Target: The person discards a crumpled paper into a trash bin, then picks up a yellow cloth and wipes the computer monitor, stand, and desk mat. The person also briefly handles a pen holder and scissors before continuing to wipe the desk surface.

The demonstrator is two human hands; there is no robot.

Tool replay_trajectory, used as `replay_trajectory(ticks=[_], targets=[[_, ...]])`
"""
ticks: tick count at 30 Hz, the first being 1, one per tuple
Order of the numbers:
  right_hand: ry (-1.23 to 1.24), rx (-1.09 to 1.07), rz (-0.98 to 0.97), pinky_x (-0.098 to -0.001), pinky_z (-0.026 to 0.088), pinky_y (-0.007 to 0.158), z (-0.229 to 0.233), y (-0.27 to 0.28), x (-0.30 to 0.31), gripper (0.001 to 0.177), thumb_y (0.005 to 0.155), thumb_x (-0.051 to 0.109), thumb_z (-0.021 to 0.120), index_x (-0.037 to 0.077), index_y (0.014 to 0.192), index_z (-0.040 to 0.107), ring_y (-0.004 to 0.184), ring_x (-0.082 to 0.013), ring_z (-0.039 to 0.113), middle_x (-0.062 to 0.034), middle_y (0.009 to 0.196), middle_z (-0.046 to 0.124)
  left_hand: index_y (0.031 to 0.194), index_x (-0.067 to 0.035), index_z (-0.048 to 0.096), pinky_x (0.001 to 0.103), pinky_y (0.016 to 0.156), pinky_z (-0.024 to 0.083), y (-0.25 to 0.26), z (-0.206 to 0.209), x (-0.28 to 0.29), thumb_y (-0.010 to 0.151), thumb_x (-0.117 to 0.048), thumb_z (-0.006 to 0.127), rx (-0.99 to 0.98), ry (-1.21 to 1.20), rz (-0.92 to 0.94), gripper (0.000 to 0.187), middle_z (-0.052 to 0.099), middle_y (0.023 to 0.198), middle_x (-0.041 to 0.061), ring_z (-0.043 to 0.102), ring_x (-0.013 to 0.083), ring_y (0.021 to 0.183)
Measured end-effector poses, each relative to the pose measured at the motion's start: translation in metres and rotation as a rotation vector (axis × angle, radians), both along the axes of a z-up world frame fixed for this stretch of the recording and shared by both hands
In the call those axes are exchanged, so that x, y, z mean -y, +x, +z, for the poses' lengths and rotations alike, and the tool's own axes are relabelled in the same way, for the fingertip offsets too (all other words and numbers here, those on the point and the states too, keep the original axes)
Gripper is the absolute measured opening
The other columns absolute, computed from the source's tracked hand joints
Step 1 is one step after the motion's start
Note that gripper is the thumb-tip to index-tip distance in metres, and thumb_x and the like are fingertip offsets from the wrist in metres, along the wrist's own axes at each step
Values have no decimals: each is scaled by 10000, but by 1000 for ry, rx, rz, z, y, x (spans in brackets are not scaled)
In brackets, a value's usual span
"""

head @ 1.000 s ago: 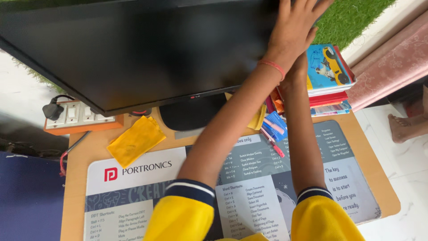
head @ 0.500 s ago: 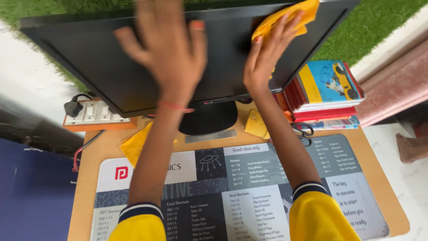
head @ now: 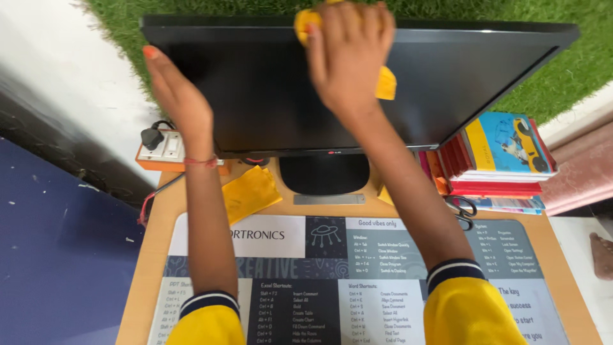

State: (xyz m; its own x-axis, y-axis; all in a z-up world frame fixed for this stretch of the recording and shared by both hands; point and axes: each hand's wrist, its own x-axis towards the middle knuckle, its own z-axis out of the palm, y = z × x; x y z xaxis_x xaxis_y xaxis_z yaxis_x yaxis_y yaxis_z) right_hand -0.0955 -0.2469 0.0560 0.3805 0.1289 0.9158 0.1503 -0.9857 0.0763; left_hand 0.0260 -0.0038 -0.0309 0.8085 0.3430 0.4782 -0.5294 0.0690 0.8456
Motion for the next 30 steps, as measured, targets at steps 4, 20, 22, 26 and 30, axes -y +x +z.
replay_trajectory(ticks=[4, 20, 22, 26, 30], targets=[[-32, 2, 37, -557, 331, 1108, 3, 27, -68, 286, 1091, 301, 578, 85, 1275, 610, 1172, -351, 517, -99, 1221, 595, 1635, 45, 230, 384, 1297, 155, 5, -14, -8, 1068, -637, 303, -76, -60, -135, 889, 216, 1725, 208, 199, 298, 1610], [-218, 41, 48, -645, 333, 1134, -17, 86, -188, 303, 978, 281, 662, 159, 1244, 583, 1298, -383, 488, -107, 1393, 513, 1625, -107, 389, 537, 1381, 63, -61, 27, -41, 1151, -438, 429, 38, 315, 411, 580, 420, 1709, 64, 213, 338, 1659], [-292, 48, 38, -663, 280, 1177, -27, 87, -183, 314, 1020, 285, 636, 112, 1274, 573, 1411, -396, 426, -115, 1516, 459, 1619, -120, 410, 595, 1330, -34, -79, 44, -43, 1148, -390, 469, 76, 443, 456, 546, 337, 1739, 85, 143, 353, 1637], [-333, -51, 179, -636, 187, 1233, -80, 88, -178, 557, 1050, 271, 578, 22, 1545, 520, 1525, -357, 330, -154, 1643, 363, 1605, -202, 452, 659, 1270, -116, -89, 65, -34, 1132, -343, 488, 81, 813, 467, 495, 344, 1743, 51, 140, 343, 1662], [765, -699, 1185, -453, 453, 1116, -162, 88, -171, 541, 951, 240, 654, 63, 1419, 449, 1277, -249, 546, -73, 1332, 558, 1623, -172, 348, 640, 1281, -77, -84, 58, -23, 1124, -415, 514, 201, 867, 377, 579, 462, 1661, 10, 266, 319, 1623]])
